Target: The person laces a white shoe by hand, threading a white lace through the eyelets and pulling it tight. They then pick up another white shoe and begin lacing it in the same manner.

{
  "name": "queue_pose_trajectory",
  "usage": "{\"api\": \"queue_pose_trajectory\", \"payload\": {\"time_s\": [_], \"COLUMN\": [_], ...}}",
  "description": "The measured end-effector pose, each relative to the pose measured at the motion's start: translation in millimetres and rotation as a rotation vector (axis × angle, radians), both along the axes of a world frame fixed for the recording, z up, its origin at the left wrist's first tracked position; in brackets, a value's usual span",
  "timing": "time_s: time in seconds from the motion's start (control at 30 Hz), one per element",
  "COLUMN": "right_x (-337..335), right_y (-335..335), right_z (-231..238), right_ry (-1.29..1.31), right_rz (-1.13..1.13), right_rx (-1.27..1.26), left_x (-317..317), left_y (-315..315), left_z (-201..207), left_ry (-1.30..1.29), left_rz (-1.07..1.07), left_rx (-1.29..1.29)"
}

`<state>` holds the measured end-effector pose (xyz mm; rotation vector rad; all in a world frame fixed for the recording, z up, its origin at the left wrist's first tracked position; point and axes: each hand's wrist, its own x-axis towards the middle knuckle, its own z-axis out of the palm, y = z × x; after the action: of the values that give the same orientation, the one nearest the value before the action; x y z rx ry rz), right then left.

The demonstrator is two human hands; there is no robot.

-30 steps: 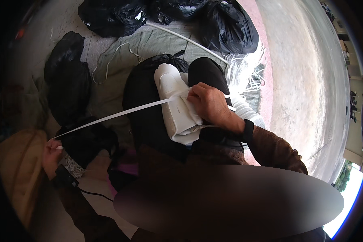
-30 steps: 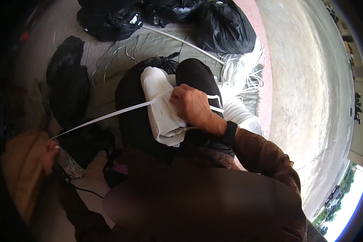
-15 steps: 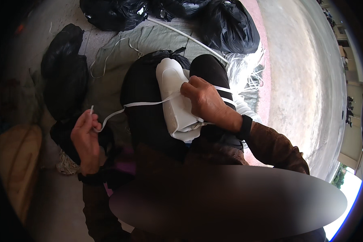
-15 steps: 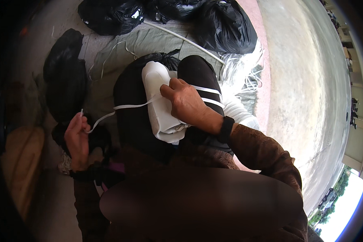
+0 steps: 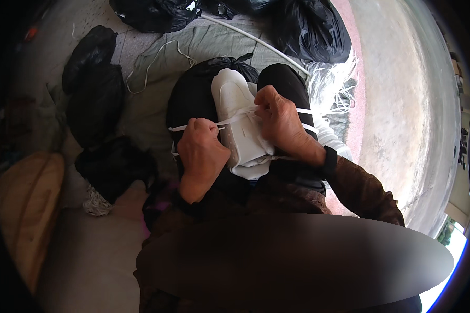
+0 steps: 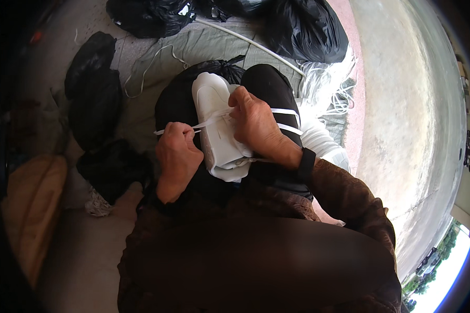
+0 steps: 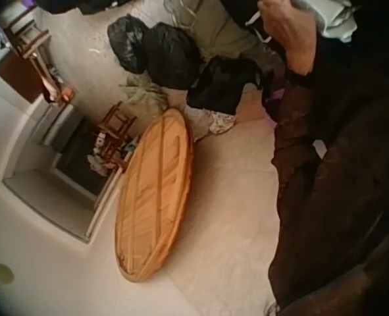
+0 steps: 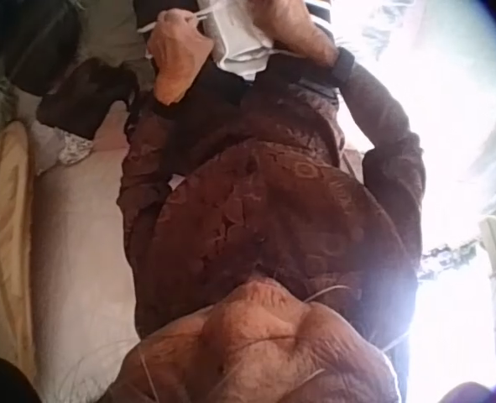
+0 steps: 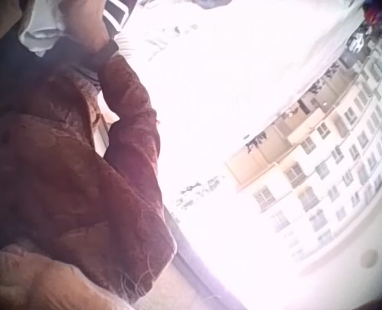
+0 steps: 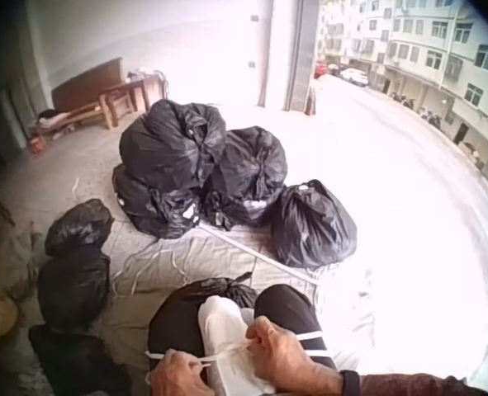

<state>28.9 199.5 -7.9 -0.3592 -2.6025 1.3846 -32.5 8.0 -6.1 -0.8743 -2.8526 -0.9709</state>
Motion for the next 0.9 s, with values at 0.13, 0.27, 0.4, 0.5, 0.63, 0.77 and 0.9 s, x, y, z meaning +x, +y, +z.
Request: {"api": "queue_pose_trajectory", "payload": {"time_s": [0.13, 0.27, 0.4, 0.5, 0.63, 0.77, 0.9], "right_x": [-8, -3, -5, -5, -1, -2, -6], "right_y": [2, 4, 6, 8, 7, 1, -2], "right_z": [-3, -4, -1, -2, 1, -3, -3], "right_ry": [0.026, 0.075, 0.126, 0.141, 0.013, 0.03, 0.0], "right_rz": [0.078, 0.145, 0.17, 0.196, 0.117, 0.042, 0.109], "right_rx": [0.012, 0.15, 0.172, 0.199, 0.004, -0.078, 0.059], "left_x": [0, -2, -4, -6, -8, -5, -3], "left_y": [5, 7, 11, 13, 12, 17, 21], "left_z": [2, -3, -4, -3, -3, -4, -7], "left_ry": [-0.001, 0.055, 0.031, 0.027, 0.105, -0.003, -0.076], "left_rz": [-0.016, -0.042, -0.049, -0.065, -0.126, -0.095, -0.096], "left_rx": [-0.047, -0.117, -0.04, -0.023, -0.148, -0.051, -0.021]}}
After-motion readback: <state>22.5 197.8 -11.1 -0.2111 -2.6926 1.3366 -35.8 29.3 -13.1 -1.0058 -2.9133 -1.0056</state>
